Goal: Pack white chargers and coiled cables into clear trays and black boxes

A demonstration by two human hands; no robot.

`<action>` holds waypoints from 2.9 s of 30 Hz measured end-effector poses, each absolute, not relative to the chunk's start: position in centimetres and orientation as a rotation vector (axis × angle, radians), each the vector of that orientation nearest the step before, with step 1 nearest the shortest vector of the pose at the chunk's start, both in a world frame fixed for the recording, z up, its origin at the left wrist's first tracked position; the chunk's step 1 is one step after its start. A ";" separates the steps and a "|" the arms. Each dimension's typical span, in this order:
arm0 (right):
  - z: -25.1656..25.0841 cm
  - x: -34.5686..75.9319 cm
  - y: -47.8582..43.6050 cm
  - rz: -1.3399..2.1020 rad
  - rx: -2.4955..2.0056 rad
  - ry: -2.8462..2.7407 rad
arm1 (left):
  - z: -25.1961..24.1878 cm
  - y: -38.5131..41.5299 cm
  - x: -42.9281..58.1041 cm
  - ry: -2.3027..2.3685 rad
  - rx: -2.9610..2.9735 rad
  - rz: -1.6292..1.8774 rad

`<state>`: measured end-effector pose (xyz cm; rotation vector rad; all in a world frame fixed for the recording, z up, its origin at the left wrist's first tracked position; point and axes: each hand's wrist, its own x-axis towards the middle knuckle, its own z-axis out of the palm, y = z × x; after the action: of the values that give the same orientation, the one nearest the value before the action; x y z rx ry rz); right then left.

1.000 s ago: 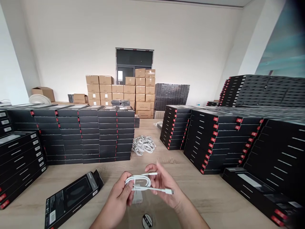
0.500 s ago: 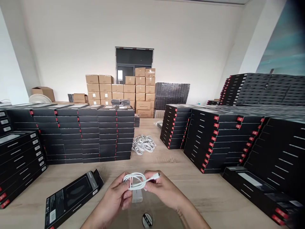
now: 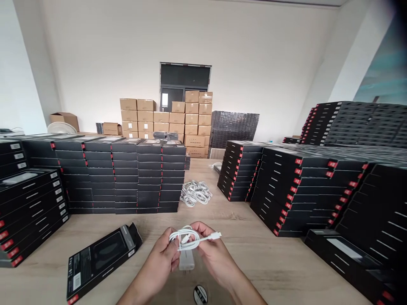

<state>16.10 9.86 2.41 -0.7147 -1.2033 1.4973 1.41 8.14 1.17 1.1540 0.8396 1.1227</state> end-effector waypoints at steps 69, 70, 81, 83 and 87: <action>-0.9 16.8 12.4 0.723 -1.112 -1.343 | -1.7 8.4 4.2 0.595 0.505 1.523; -1.1 16.7 12.3 0.737 -1.113 -1.398 | -1.6 8.5 4.0 0.583 0.517 1.524; -0.6 17.5 11.5 0.732 -1.258 -1.760 | -2.0 9.2 1.7 0.618 0.669 1.390; -0.3 17.5 11.4 0.859 -1.231 -1.735 | -1.9 9.2 1.9 0.655 0.668 1.417; 0.5 18.0 11.4 1.426 -0.891 -1.507 | -1.4 9.4 2.2 0.667 0.654 1.477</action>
<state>17.98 11.45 0.50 -0.8907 -1.5073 1.4262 2.17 9.35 -1.39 0.6540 0.6667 1.4768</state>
